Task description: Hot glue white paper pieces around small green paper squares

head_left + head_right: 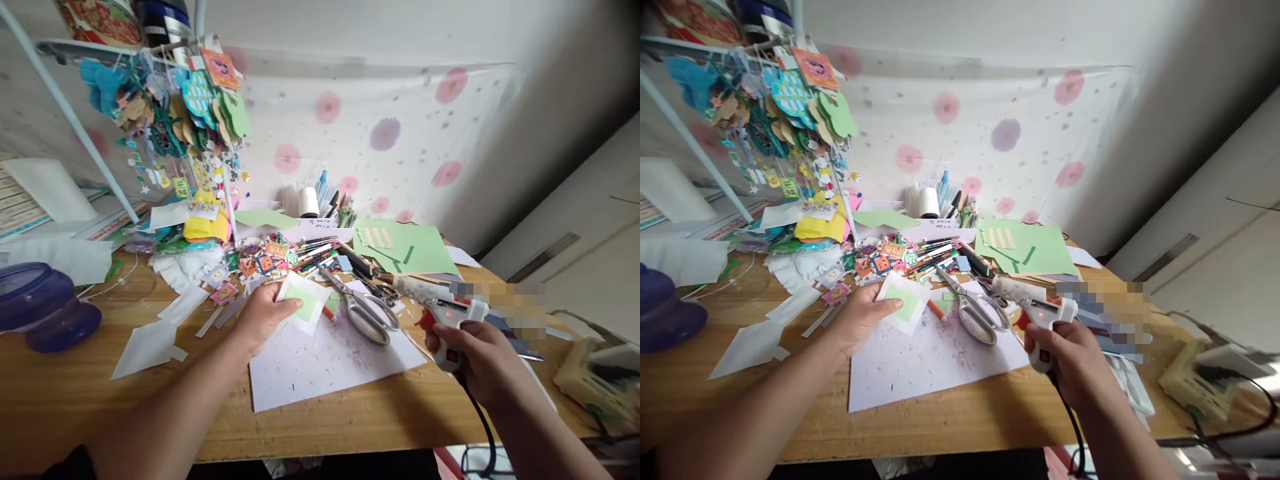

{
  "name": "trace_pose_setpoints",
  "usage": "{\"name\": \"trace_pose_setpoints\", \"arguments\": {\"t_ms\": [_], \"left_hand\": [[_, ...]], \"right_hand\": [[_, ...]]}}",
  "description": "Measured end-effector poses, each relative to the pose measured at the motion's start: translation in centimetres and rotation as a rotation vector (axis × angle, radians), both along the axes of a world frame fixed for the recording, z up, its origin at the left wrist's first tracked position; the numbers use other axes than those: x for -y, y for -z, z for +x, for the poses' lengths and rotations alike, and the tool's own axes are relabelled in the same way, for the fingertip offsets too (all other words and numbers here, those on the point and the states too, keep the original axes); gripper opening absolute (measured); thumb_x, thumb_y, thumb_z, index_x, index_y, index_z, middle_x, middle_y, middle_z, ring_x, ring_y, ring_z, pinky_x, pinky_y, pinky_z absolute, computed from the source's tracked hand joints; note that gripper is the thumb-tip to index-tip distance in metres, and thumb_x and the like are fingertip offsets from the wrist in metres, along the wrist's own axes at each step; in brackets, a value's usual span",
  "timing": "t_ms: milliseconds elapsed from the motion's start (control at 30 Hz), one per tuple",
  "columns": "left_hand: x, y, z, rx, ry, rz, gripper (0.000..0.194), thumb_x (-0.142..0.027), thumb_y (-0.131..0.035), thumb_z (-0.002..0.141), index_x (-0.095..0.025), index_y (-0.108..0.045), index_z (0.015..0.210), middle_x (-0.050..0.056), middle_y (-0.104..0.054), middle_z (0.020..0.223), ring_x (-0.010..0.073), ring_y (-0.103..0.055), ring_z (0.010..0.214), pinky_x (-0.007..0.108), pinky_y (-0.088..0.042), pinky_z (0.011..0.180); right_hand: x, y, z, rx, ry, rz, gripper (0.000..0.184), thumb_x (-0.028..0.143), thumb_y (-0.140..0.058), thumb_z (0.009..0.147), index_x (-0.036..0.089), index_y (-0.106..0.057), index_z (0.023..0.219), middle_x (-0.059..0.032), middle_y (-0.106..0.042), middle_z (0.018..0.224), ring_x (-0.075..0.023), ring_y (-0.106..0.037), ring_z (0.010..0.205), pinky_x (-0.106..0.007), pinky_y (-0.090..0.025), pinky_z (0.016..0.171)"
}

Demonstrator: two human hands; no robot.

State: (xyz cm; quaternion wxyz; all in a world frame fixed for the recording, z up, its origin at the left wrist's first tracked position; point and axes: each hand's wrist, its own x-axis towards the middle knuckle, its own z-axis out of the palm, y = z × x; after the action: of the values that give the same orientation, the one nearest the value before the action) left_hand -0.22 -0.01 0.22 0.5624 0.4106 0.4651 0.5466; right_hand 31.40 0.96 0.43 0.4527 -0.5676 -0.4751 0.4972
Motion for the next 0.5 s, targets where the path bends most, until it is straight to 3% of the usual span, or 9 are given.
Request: {"name": "trace_pose_setpoints", "arguments": {"t_ms": [100, 233, 367, 500], "left_hand": [[0.0, -0.6, -0.7, 0.001, -0.043, -0.002, 0.029, -0.022, -0.077, 0.058, -0.012, -0.067, 0.083, 0.003, -0.069, 0.075, 0.0158, -0.061, 0.065, 0.027, -0.047, 0.063], [-0.1, -1.4, -1.5, -0.012, -0.101, 0.032, 0.027, -0.019, -0.075, 0.057, -0.014, -0.065, 0.081, 0.001, -0.068, 0.075, 0.0146, -0.060, 0.064, 0.026, -0.046, 0.063], [0.0, -1.9, -2.2, -0.042, -0.134, 0.030, 0.023, -0.023, -0.072, 0.061, -0.015, -0.064, 0.081, 0.000, -0.064, 0.071, 0.0132, -0.057, 0.059, 0.025, -0.041, 0.057], [0.1, -2.1, -2.3, -0.070, -0.172, 0.044, 0.020, -0.023, -0.070, 0.062, -0.015, -0.064, 0.080, 0.000, -0.061, 0.069, 0.0113, -0.053, 0.058, 0.024, -0.038, 0.055]], "right_hand": [[-0.1, -0.9, -3.4, -0.114, -0.221, 0.026, 0.036, 0.046, -0.079, 0.060, 0.017, -0.059, 0.054, -0.0021, -0.053, 0.050, -0.0115, -0.043, 0.047, -0.025, -0.033, 0.043], [-1.4, -2.0, -7.5, -0.167, -0.444, 0.067, 0.031, 0.042, -0.079, 0.062, 0.017, -0.063, 0.070, 0.0014, -0.050, 0.050, -0.0116, -0.043, 0.047, -0.024, -0.033, 0.044], [-3.0, -2.8, -10.0, -0.067, -0.483, 0.109, 0.027, 0.040, -0.078, 0.064, 0.018, -0.067, 0.075, 0.0003, -0.055, 0.052, -0.0131, -0.046, 0.047, -0.025, -0.033, 0.041], [-4.2, -2.2, -10.8, -0.047, -0.544, 0.160, 0.026, 0.042, -0.078, 0.062, 0.021, -0.069, 0.073, -0.0012, -0.059, 0.053, -0.0147, -0.049, 0.047, -0.026, -0.038, 0.042]]}}
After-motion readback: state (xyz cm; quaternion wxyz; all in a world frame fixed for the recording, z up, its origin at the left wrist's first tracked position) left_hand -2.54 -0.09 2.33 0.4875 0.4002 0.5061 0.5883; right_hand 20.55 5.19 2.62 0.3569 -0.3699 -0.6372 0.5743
